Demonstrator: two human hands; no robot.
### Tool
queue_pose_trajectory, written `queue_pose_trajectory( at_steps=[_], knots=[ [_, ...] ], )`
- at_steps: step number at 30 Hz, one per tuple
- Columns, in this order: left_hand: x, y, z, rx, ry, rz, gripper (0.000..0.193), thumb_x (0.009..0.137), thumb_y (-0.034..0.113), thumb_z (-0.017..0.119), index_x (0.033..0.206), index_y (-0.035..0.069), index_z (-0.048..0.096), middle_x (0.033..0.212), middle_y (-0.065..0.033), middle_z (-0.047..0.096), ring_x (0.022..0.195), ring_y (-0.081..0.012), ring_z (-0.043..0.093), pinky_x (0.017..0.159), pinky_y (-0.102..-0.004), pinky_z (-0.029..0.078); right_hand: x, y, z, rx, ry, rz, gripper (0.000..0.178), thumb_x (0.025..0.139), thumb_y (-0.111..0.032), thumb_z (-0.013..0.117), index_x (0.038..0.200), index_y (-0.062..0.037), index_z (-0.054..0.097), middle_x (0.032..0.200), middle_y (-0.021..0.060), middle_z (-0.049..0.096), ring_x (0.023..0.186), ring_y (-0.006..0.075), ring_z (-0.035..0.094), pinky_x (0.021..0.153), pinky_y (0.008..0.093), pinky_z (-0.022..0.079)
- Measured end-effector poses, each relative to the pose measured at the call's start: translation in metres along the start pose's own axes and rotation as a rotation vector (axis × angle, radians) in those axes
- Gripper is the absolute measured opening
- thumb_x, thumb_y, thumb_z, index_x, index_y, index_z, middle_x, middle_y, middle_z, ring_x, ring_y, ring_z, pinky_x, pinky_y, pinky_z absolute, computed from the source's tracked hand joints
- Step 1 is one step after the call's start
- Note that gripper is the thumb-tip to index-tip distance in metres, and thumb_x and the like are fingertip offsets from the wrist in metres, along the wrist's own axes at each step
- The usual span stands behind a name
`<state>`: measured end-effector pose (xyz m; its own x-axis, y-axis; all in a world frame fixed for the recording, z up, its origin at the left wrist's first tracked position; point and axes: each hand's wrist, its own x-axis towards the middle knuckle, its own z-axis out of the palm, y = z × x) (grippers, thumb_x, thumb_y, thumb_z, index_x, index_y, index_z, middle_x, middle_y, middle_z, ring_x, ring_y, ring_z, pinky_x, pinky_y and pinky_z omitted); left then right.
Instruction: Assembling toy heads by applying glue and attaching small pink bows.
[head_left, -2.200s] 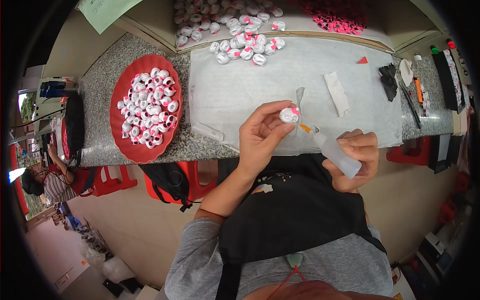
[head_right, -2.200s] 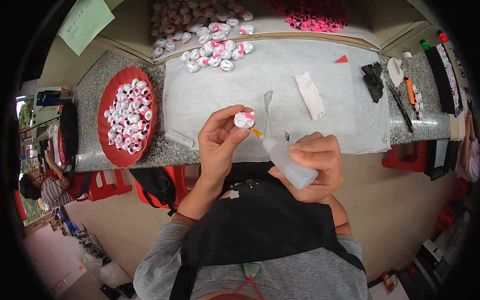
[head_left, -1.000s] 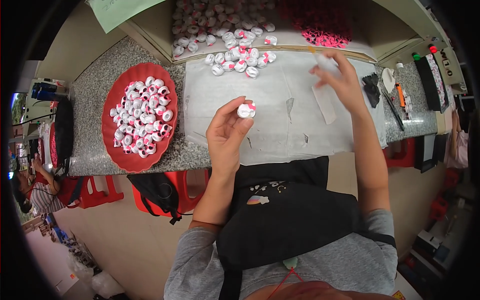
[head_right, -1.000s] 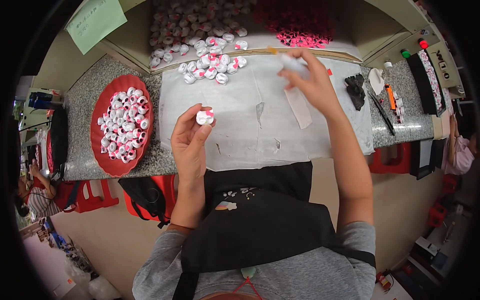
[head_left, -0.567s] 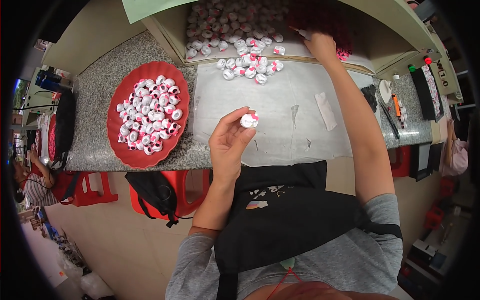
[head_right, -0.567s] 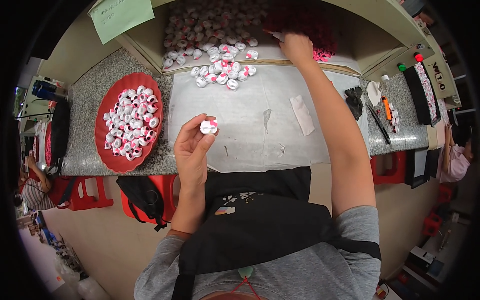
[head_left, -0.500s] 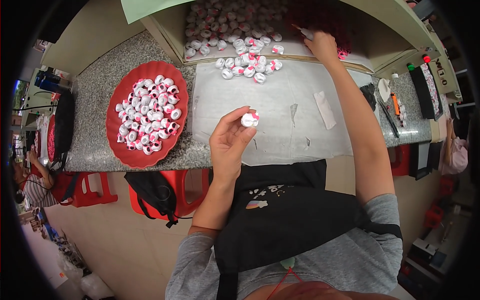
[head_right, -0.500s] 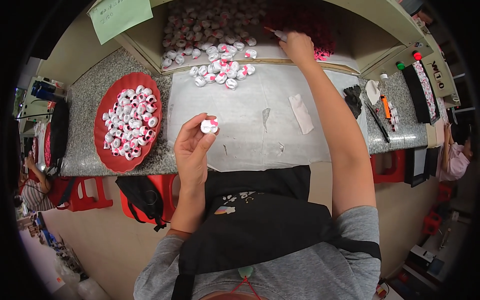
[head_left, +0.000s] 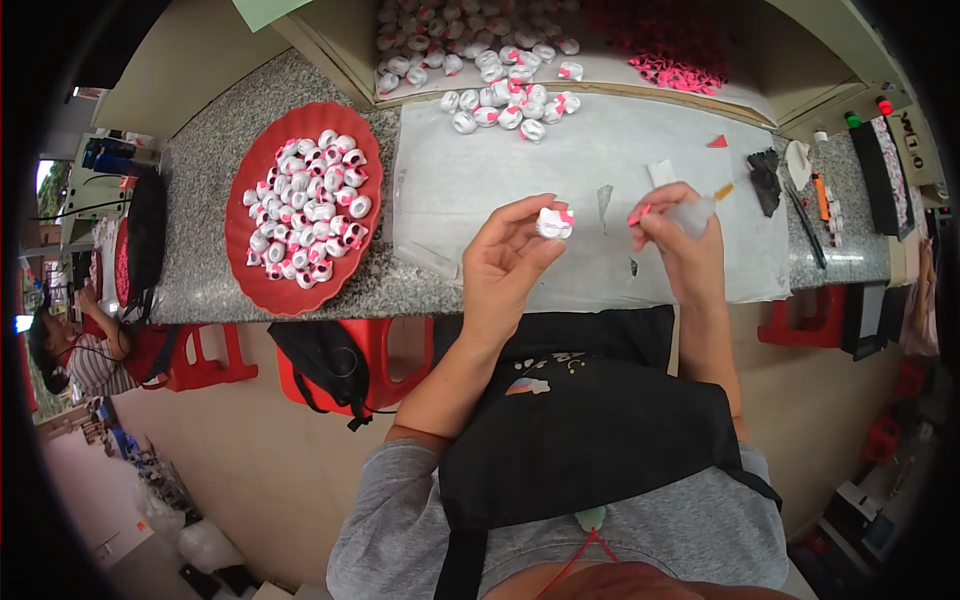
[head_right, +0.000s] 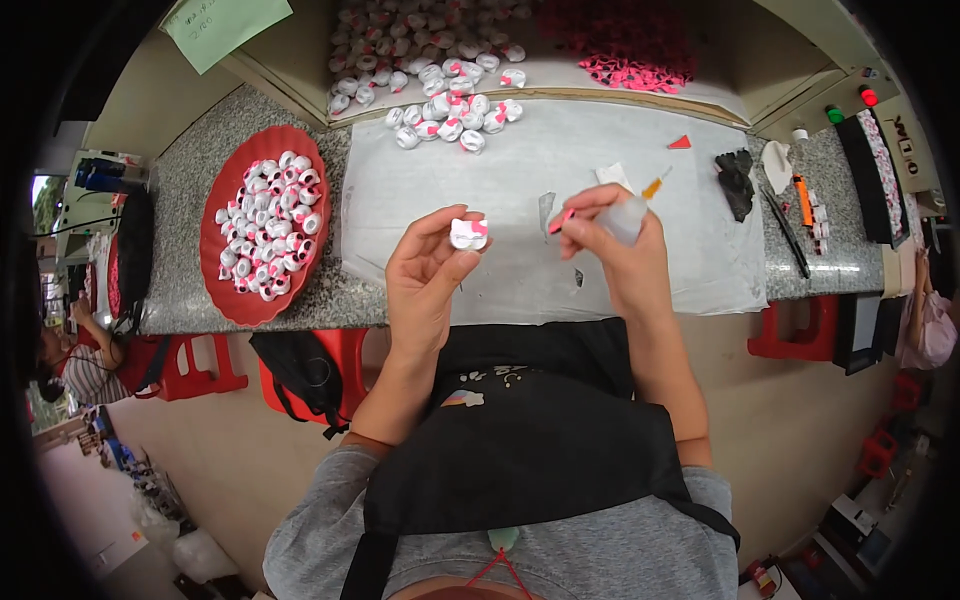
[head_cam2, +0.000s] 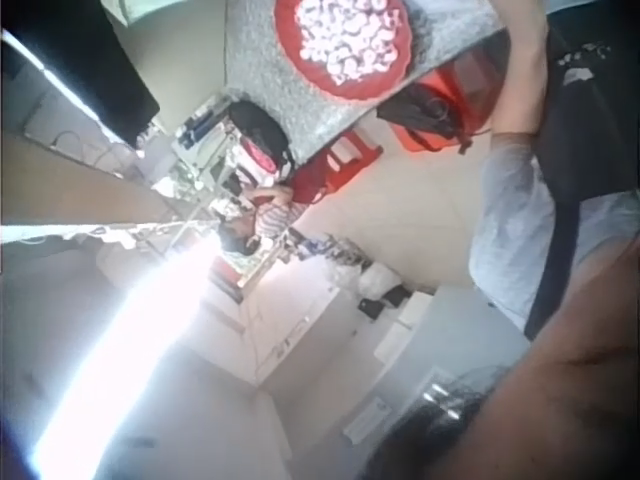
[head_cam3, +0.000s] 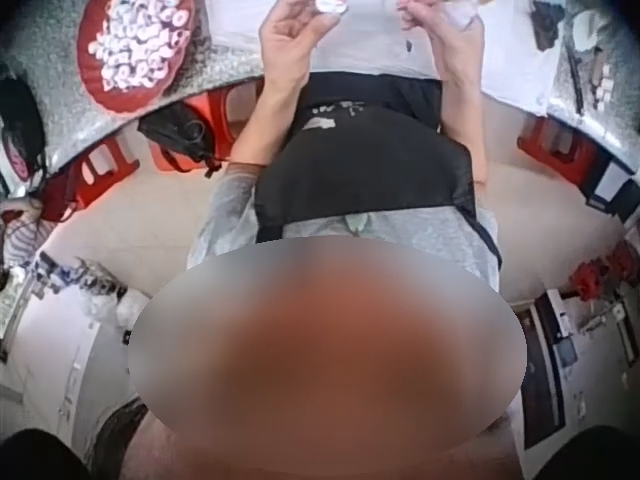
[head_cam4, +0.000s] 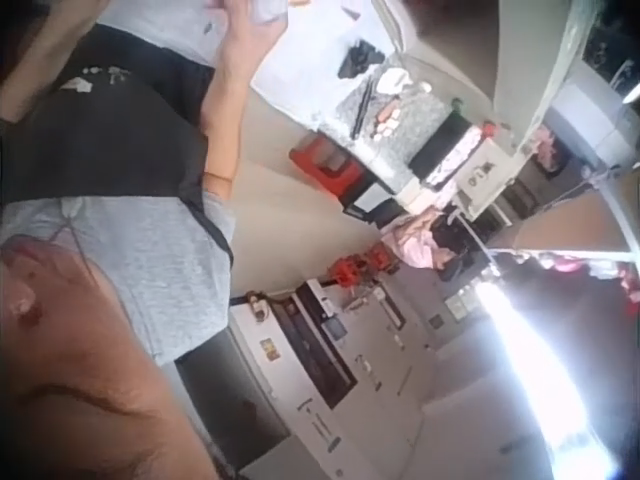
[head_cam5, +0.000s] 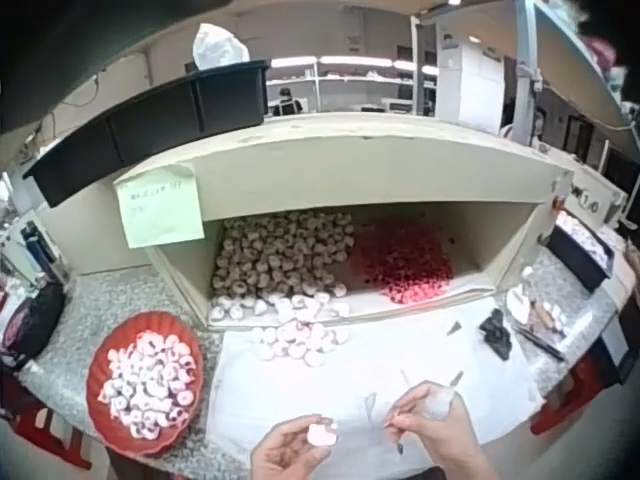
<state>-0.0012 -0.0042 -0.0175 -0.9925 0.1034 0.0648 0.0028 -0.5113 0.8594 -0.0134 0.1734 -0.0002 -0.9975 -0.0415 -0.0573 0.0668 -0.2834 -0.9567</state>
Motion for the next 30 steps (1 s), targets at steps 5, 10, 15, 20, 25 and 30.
queue_pose_trajectory(
  at_steps=[5,10,15,20,25,30],
  knots=[
    [-0.002,-0.004,0.007,0.138,-0.085,0.044,0.033,0.07,-0.007,0.053,0.101,-0.003,0.044,0.1,-0.0127,0.05,0.09,-0.0157,0.049,0.077,-0.0259,0.041,-0.019,0.006,0.009,0.147,0.011,0.05,0.012,0.067,0.001,0.055,0.074,-0.0008,0.045,0.07,0.0133,0.051,0.059,0.0161,0.049,0.052,0.0251,0.041],
    [-0.004,-0.01,0.011,0.302,-0.083,0.098,0.031,0.07,-0.006,0.053,0.1,-0.003,0.044,0.1,-0.0129,0.049,0.09,-0.0166,0.049,0.075,-0.0258,0.041,-0.025,0.002,0.014,0.175,-0.025,0.063,0.01,0.065,0.005,0.054,0.071,0.0011,0.047,0.071,0.0123,0.049,0.057,0.0158,0.049,0.051,0.0248,0.041],
    [-0.002,-0.014,0.014,0.41,-0.146,0.165,0.031,0.07,-0.007,0.052,0.1,-0.003,0.046,0.101,-0.0141,0.047,0.091,-0.018,0.049,0.075,-0.0262,0.041,-0.027,0.003,0.016,0.171,-0.024,0.073,0.01,0.065,0.006,0.054,0.071,0.0009,0.048,0.073,0.0113,0.049,0.058,0.0154,0.048,0.05,0.0248,0.041],
    [-0.003,-0.015,0.016,0.515,-0.154,0.224,0.031,0.069,-0.009,0.051,0.099,-0.003,0.046,0.101,-0.0149,0.046,0.093,-0.0195,0.048,0.076,-0.0271,0.041,-0.024,0.011,0.014,0.255,-0.038,0.105,0.01,0.067,0.003,0.058,0.072,-0.0002,0.05,0.073,0.0063,0.053,0.06,0.009,0.048,0.05,0.02,0.039],
    [-0.002,-0.015,0.015,0.504,-0.165,0.219,0.031,0.069,-0.009,0.052,0.099,-0.003,0.047,0.101,-0.015,0.047,0.093,-0.0197,0.048,0.077,-0.0275,0.041,-0.022,0.014,0.015,0.246,-0.011,0.113,0.009,0.068,0.002,0.057,0.072,-0.001,0.05,0.072,0.0043,0.052,0.057,0.0074,0.044,0.048,0.0188,0.034],
    [-0.002,-0.015,0.014,0.43,-0.175,0.2,0.031,0.068,-0.009,0.053,0.098,-0.003,0.047,0.101,-0.0153,0.046,0.093,-0.0197,0.048,0.078,-0.0281,0.04,-0.022,0.014,0.017,0.227,-0.017,0.101,0.01,0.068,0.001,0.057,0.071,-0.0023,0.049,0.071,0.0026,0.05,0.055,0.0065,0.042,0.049,0.0185,0.033]
  ],
)
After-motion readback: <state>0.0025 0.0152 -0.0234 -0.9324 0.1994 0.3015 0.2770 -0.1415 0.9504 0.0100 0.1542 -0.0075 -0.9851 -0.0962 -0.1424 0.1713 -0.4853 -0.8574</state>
